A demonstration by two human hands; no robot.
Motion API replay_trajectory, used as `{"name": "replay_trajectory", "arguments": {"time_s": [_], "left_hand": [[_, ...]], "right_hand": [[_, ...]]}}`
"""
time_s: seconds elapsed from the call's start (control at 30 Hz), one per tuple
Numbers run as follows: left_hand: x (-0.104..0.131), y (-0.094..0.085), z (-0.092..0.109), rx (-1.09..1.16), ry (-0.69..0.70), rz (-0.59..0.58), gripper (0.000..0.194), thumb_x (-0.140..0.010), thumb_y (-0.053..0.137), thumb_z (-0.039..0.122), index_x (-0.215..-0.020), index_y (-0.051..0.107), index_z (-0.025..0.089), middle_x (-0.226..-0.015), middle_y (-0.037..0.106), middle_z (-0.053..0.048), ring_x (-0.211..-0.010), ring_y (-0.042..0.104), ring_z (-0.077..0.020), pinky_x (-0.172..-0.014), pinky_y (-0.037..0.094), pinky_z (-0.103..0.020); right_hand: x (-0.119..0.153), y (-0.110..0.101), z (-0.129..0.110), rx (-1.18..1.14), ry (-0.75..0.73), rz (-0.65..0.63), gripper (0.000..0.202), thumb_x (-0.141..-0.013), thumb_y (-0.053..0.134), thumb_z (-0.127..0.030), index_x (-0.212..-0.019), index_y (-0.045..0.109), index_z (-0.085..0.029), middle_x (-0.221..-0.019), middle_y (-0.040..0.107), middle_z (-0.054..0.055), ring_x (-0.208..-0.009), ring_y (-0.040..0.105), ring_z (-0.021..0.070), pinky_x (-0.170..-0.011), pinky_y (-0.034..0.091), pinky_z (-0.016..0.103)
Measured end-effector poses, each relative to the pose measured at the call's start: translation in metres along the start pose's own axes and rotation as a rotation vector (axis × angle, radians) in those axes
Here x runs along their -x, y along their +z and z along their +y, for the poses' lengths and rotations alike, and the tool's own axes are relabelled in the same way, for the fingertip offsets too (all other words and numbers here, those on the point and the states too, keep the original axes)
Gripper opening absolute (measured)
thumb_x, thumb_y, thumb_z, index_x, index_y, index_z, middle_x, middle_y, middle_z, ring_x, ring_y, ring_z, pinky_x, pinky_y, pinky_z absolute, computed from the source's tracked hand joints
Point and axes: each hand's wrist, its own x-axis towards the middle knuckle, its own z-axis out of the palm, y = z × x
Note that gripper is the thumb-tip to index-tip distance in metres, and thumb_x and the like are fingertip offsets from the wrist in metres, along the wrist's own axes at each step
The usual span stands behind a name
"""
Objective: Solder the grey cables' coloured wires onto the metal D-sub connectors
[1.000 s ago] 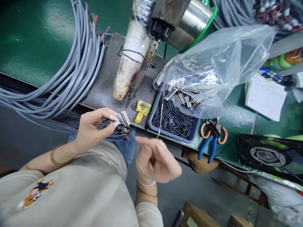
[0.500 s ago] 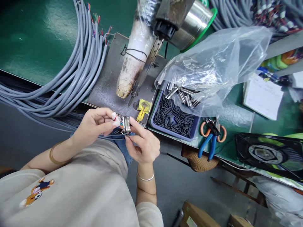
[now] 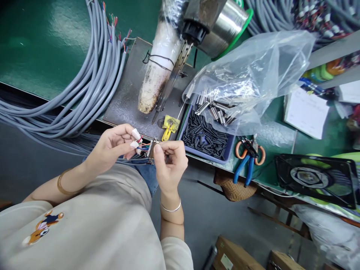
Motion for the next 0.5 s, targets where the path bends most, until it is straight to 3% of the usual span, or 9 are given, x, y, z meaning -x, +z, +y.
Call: {"name": "replay_trajectory", "arguments": {"time_s": [0.17,0.5], "left_hand": [[0.0002,-0.0007,-0.0002,0.025,0.005,-0.011,0.02,-0.083,0.079,0.026,-0.088,0.063,0.015,-0.07,0.069,0.0,-0.049,0.053,-0.0051,-0.047,0.043,-0.016],[0.0003,-0.0041,-0.0002,-0.012,0.017,-0.032,0.02,-0.083,0.079,0.026,-0.087,0.063,0.015,-0.07,0.068,-0.001,-0.052,0.054,-0.006,-0.049,0.045,-0.017]], "right_hand": [[-0.0015,-0.0013,0.0003,-0.063,0.097,-0.025,0.019,-0.095,0.068,-0.032,-0.085,0.055,-0.023,-0.07,0.053,-0.008,-0.051,0.05,0.0051,-0.05,0.042,0.019],[-0.0036,-0.0009,-0.0019,-0.085,0.113,-0.039,0.02,-0.094,0.07,-0.033,-0.085,0.057,-0.022,-0.069,0.052,-0.008,-0.051,0.048,0.0046,-0.05,0.041,0.018]]}}
